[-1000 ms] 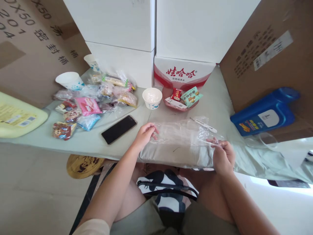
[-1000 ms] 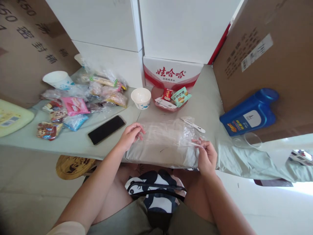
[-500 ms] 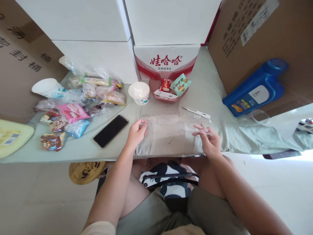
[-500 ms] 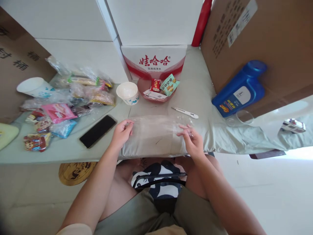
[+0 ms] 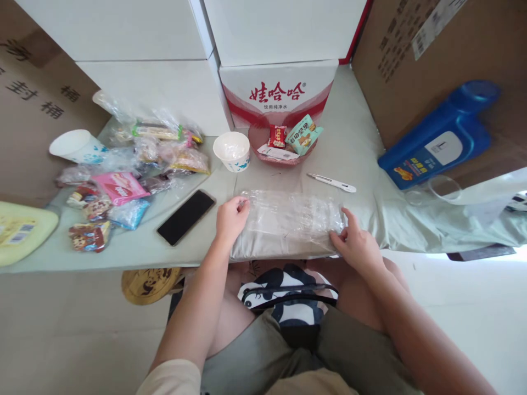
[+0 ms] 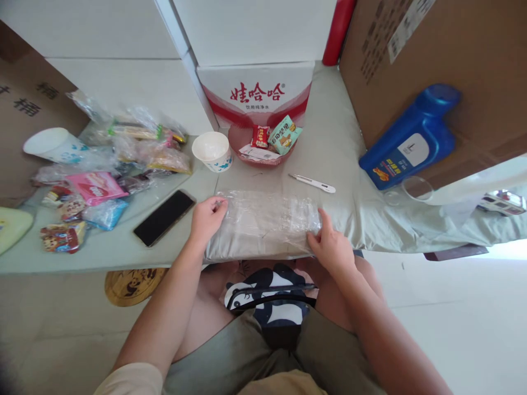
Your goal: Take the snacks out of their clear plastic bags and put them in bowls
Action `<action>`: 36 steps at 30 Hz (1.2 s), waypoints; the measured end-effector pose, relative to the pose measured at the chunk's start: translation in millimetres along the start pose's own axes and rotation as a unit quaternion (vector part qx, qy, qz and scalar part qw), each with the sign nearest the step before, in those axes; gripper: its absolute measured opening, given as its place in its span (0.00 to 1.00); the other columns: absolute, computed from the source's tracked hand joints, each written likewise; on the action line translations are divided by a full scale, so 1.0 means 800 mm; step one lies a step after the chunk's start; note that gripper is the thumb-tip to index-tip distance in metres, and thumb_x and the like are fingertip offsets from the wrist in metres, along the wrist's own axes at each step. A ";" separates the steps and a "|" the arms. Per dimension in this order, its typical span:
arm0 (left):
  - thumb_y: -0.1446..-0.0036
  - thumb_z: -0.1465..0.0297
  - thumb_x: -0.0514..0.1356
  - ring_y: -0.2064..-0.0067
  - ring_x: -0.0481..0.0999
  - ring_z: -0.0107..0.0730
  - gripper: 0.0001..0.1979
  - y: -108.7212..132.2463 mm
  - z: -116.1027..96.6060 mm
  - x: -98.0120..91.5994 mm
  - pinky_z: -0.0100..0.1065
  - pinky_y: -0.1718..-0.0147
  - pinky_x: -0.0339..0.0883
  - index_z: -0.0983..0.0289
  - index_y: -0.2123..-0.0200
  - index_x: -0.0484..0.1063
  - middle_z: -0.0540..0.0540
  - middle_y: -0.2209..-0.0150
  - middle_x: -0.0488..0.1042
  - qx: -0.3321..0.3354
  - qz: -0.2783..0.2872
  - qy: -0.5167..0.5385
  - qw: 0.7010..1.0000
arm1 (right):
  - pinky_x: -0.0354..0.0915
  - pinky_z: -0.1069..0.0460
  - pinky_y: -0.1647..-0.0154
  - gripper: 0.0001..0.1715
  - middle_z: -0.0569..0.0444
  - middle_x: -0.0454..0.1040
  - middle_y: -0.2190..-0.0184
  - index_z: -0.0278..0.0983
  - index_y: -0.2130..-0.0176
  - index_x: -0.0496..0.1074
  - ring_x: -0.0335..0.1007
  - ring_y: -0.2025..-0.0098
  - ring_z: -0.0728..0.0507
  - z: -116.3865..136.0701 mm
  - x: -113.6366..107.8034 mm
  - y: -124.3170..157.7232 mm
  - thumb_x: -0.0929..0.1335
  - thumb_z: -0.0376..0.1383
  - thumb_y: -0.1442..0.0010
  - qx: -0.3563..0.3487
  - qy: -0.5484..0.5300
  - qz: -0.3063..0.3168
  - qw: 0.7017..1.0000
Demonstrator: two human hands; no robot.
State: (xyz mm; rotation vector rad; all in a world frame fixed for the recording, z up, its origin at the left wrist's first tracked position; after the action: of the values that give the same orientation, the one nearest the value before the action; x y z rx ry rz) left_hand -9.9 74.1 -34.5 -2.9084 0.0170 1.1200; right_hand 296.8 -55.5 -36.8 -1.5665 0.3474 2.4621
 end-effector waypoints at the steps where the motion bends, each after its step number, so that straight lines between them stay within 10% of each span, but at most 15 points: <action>1: 0.42 0.64 0.57 0.76 0.63 0.29 0.11 -0.002 -0.003 0.002 0.31 0.72 0.55 0.63 0.65 0.78 0.46 0.81 0.63 0.005 0.000 0.002 1.000 | 0.59 0.49 0.75 0.39 0.56 0.78 0.75 0.37 0.32 0.56 0.73 0.75 0.38 -0.001 0.000 0.009 0.64 0.44 0.39 -0.003 0.034 0.010 0.999; 7: 0.40 0.64 0.59 0.71 0.70 0.32 0.12 -0.009 -0.021 0.030 0.34 0.65 0.64 0.63 0.61 0.80 0.50 0.76 0.69 0.045 0.062 -0.020 0.997 | 0.56 0.50 0.80 0.44 0.54 0.76 0.79 0.36 0.29 0.52 0.71 0.81 0.38 -0.003 -0.001 0.061 0.65 0.45 0.38 -0.059 0.160 0.040 0.985; 13: 0.51 0.64 0.71 0.37 0.67 0.54 0.29 -0.002 -0.037 0.051 0.54 0.38 0.57 0.58 0.44 0.74 0.62 0.42 0.73 0.157 0.095 -0.098 0.978 | 0.61 0.48 0.77 0.30 0.54 0.77 0.75 0.44 0.40 0.69 0.75 0.76 0.38 -0.001 -0.024 0.070 0.66 0.52 0.38 -0.077 0.130 0.087 0.985; 17: 0.46 0.74 0.64 0.52 0.78 0.40 0.23 0.002 -0.044 0.060 0.43 0.45 0.66 0.59 0.45 0.73 0.54 0.58 0.80 0.175 0.188 -0.027 0.966 | 0.71 0.39 0.53 0.28 0.42 0.76 0.51 0.41 0.43 0.71 0.76 0.50 0.32 0.018 -0.033 0.026 0.67 0.50 0.38 -0.139 0.009 -0.029 0.990; 20: 0.45 0.75 0.62 0.63 0.78 0.32 0.22 0.006 -0.048 0.060 0.34 0.57 0.70 0.59 0.46 0.73 0.50 0.64 0.78 0.153 0.232 0.064 0.958 | 0.67 0.38 0.41 0.41 0.40 0.71 0.40 0.39 0.37 0.64 0.68 0.38 0.31 0.044 -0.016 -0.025 0.72 0.49 0.45 -0.210 -0.113 0.031 0.971; 22: 0.46 0.73 0.63 0.65 0.77 0.29 0.22 0.008 -0.050 0.054 0.32 0.59 0.70 0.59 0.46 0.72 0.49 0.65 0.77 0.141 0.238 0.135 0.951 | 0.70 0.40 0.45 0.45 0.42 0.76 0.46 0.38 0.38 0.64 0.73 0.44 0.34 0.063 -0.001 -0.055 0.75 0.47 0.49 -0.212 -0.171 0.132 0.953; 27: 0.54 0.65 0.72 0.58 0.79 0.31 0.37 -0.001 -0.043 0.023 0.35 0.54 0.72 0.56 0.41 0.64 0.53 0.55 0.77 0.088 0.200 0.378 0.900 | 0.69 0.50 0.69 0.14 0.57 0.75 0.75 0.38 0.67 0.71 0.72 0.74 0.46 0.096 0.019 -0.071 0.70 0.46 0.43 -0.167 -0.287 0.363 0.871; 32: 0.56 0.51 0.72 0.40 0.73 0.45 0.40 -0.005 -0.035 0.027 0.44 0.45 0.69 0.53 0.40 0.65 0.59 0.40 0.72 -0.009 0.228 0.563 0.795 | 0.65 0.53 0.75 0.19 0.60 0.72 0.80 0.40 0.67 0.67 0.67 0.80 0.49 0.103 0.027 -0.064 0.70 0.52 0.43 -0.059 -0.484 0.230 0.842; 36: 0.53 0.59 0.73 0.52 0.80 0.41 0.26 0.007 -0.042 0.061 0.40 0.53 0.71 0.65 0.53 0.75 0.61 0.54 0.81 -0.075 0.370 0.461 0.803 | 0.67 0.53 0.75 0.23 0.61 0.74 0.77 0.41 0.58 0.68 0.69 0.78 0.49 0.108 0.034 -0.071 0.72 0.52 0.45 -0.040 -0.511 0.193 0.837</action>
State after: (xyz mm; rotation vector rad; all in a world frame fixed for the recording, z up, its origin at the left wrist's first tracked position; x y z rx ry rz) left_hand 48.9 67.8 -42.9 -3.2941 1.1830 -0.4916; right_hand 227.6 25.7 -31.1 0.0013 0.3727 3.1951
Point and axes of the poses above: each hand's wrist, its own y-axis away from the middle knuckle, its own x-axis out of the palm, z = x × y, the point moved 2 cm from there along -y, towards the middle knuckle
